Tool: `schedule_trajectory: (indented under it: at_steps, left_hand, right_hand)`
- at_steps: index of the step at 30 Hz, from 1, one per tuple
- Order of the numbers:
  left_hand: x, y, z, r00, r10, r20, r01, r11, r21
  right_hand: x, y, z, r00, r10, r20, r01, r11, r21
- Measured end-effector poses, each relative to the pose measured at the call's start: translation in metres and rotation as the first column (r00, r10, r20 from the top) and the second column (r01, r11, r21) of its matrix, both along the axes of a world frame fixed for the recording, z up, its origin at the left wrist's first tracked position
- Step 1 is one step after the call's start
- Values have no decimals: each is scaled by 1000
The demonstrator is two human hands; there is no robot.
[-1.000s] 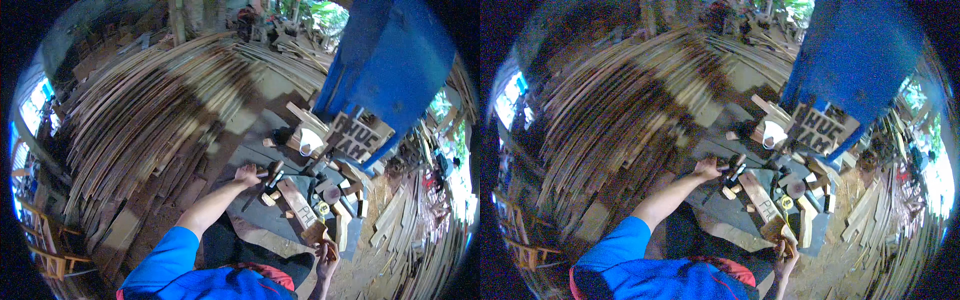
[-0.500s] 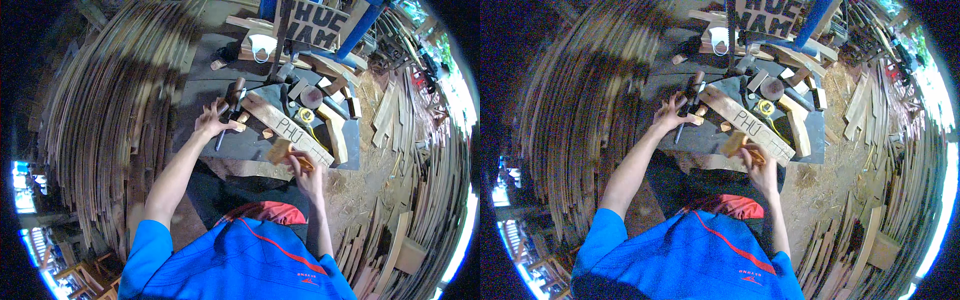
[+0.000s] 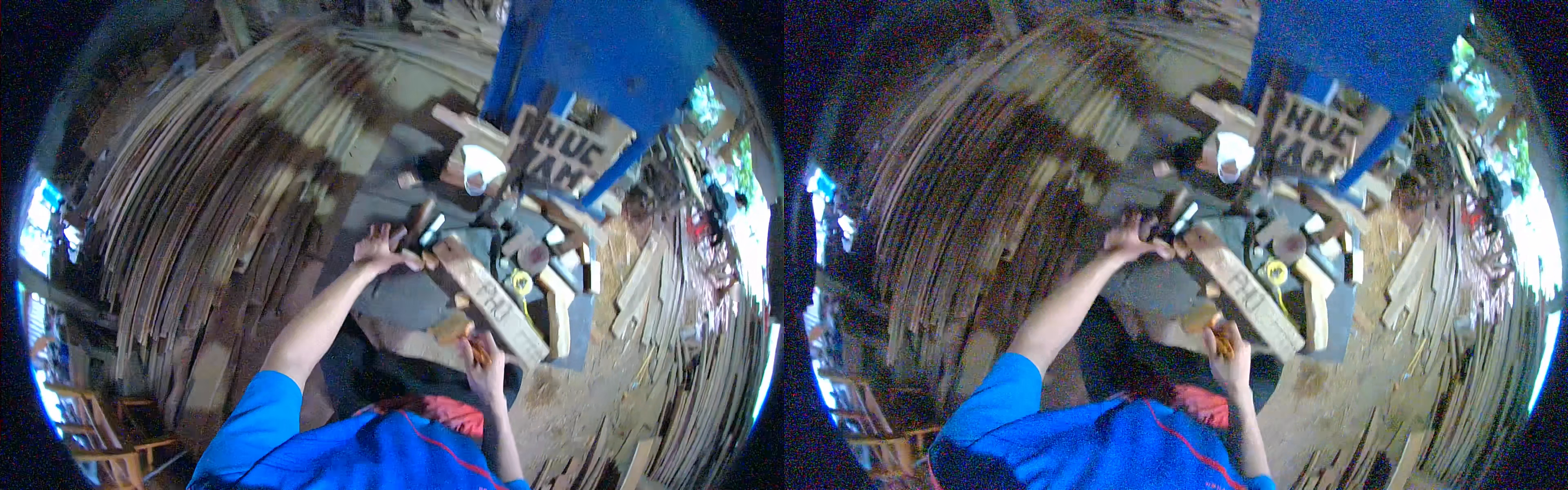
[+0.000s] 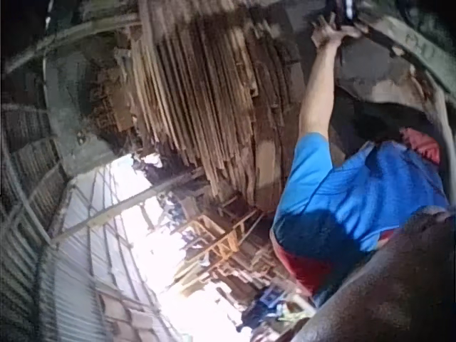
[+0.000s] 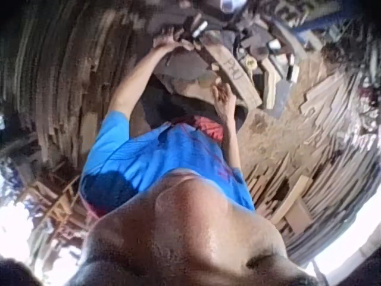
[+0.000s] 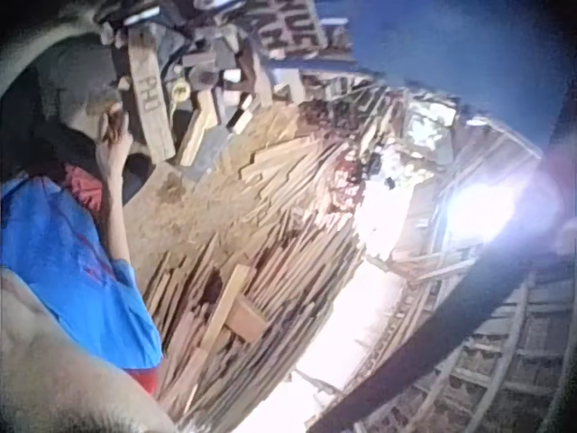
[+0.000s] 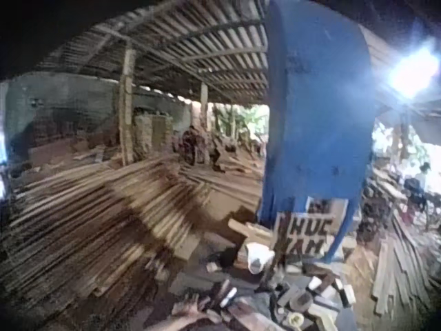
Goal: Use a chisel and a wooden mallet to carve and shape a piece of wood.
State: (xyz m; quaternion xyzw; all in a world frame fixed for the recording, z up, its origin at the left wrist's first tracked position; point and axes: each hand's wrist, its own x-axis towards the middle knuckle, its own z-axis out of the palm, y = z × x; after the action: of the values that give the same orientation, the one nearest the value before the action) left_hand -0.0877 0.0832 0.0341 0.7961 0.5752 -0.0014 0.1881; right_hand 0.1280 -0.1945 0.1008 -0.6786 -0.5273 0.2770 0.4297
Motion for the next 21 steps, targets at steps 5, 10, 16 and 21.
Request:
schedule_trajectory:
  at_steps: [5,10,16,21]
  left_hand:
    - [16,-20,2,993,92,75,-94,995,15]
    - [16,-44,-18,974,65,217,-110,973,201]
    - [-21,-72,15,928,-73,366,-48,949,312]
    - [-50,-97,27,883,67,465,-248,907,341]
  right_hand:
    - [11,-9,-37,961,-31,-276,23,999,-34]
    - [-20,44,-64,991,55,-121,-50,998,44]
    - [-31,71,-68,902,11,431,-10,1000,-6]
    - [-37,45,-12,951,67,301,-35,993,-111]
